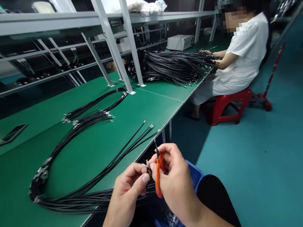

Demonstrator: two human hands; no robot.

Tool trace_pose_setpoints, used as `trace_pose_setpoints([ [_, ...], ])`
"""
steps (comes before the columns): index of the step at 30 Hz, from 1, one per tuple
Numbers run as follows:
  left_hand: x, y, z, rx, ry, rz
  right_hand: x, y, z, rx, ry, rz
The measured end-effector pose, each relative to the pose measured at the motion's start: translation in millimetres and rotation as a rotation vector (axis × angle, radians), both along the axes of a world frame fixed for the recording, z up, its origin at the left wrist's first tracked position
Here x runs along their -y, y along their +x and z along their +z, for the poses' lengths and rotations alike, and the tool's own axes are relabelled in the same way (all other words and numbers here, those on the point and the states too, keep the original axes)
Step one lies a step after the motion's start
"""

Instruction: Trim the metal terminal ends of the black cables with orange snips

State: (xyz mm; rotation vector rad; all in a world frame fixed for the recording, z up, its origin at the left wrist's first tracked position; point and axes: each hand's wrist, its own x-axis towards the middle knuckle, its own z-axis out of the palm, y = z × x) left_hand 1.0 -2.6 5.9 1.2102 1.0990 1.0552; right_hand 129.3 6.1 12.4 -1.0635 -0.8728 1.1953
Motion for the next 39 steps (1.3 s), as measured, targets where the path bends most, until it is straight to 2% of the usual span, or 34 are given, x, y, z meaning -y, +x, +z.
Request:
trace_pose_setpoints([
  [3, -0.4, -0.8, -0.4, -0.015, 0.019, 0.026, 3.8, 0.8, -2.2, 0.102, 0.016, -0.063],
  [9, -2.4, -3.0, -1.1, -0.014, 0.005, -0.002, 6.4, 7.9, -0.3, 0.101, 0.058, -0.013],
  [13, -1.2, -0.6, 0.2, -0.004, 0.003, -0.013, 5.1, 3.9, -2.9, 0.238, 0.158, -0.004],
  [19, 0.8, -1.7, 2.1, 0.000, 0.010, 0.016, 8.2, 4.3, -9.7, 0.387, 0.150, -0.069],
  [23, -0.4, -2.5, 2.2, -0.011, 0.003, 0.023, 12.6, 9.7, -11.0, 0.477, 0.256, -0.127],
  [27, -0.3, -0.8, 3.9, -0.001, 0.011, 0.008, 12.1, 9.0, -10.5, 0.568, 0.382, -0.088],
  [33, 2.1, -0.2, 5.7, 0.008, 0.033, 0.012, 8.8, 6.6, -8.9, 0.654, 0.432, -0.067],
  [37, 4.6, -0.9, 6.2, 0.001, 0.042, 0.023, 10.3, 8.4, -9.3, 0.793, 0.602, -0.124],
  [39, 7.3, -0.8, 7.5, -0.077, 0.087, 0.033, 11.0, 8.7, -9.7, 0.856, 0.688, -0.178],
])
